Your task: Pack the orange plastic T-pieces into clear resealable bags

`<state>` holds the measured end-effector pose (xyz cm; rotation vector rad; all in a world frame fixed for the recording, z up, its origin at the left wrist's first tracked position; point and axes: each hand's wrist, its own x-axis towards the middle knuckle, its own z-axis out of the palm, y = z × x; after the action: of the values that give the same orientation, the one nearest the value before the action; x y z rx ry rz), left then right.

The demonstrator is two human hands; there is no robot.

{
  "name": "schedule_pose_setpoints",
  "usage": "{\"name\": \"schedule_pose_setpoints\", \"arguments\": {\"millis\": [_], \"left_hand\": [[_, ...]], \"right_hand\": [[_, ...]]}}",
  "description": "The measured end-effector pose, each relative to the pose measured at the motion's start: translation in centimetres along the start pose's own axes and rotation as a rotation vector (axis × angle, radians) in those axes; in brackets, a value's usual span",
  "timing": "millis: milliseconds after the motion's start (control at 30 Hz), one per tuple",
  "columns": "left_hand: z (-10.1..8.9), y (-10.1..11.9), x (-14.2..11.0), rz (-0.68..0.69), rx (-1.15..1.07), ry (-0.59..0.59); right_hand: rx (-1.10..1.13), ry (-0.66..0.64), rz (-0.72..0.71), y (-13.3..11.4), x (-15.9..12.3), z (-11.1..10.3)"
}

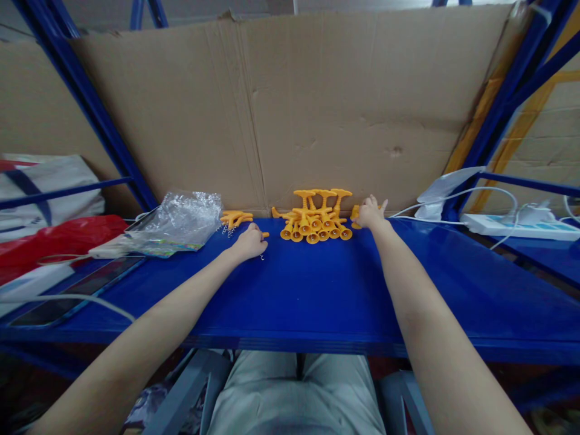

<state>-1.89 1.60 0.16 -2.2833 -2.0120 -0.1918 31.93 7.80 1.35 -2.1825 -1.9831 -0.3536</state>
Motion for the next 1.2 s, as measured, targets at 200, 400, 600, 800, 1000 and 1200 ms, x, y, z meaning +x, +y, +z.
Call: {"name": "schedule_pose_setpoints", "arguments": {"millis": [200, 400, 600, 800, 1000, 1200], "left_hand": [[-0.3, -0.1, -0.2, -0.011, 0.03, 0.0], [-0.9, -0.5, -0.8, 0.005, 0.127, -0.05], [-1.8, -0.6, -1.2, 0.022, 0.184, -0.151], [-2.5, -1.0, -1.4, 0.057, 0.2, -0.157], [-2.3, -1.2, -1.2, 0.044, 0.114, -0.042], [-1.4, -0.8, -0.4, 0.013, -0.1, 0.176]], "right_hand": [[-0.051, -0.044, -0.023, 0.1, -0.8, -0.8], [-0.034, -0.062, -0.065, 0.8, -2.5, -0.9], [0.089, -0.048, 0.088, 1.5, -4.0, 0.4], [0.149, -0.119, 0.106, 1.7, -4.3, 0.8], [0.163, -0.124, 0.075, 1.2, -4.7, 1.3], [0.146, -0.123, 0.004, 0.6, -5.1, 1.2]]}}
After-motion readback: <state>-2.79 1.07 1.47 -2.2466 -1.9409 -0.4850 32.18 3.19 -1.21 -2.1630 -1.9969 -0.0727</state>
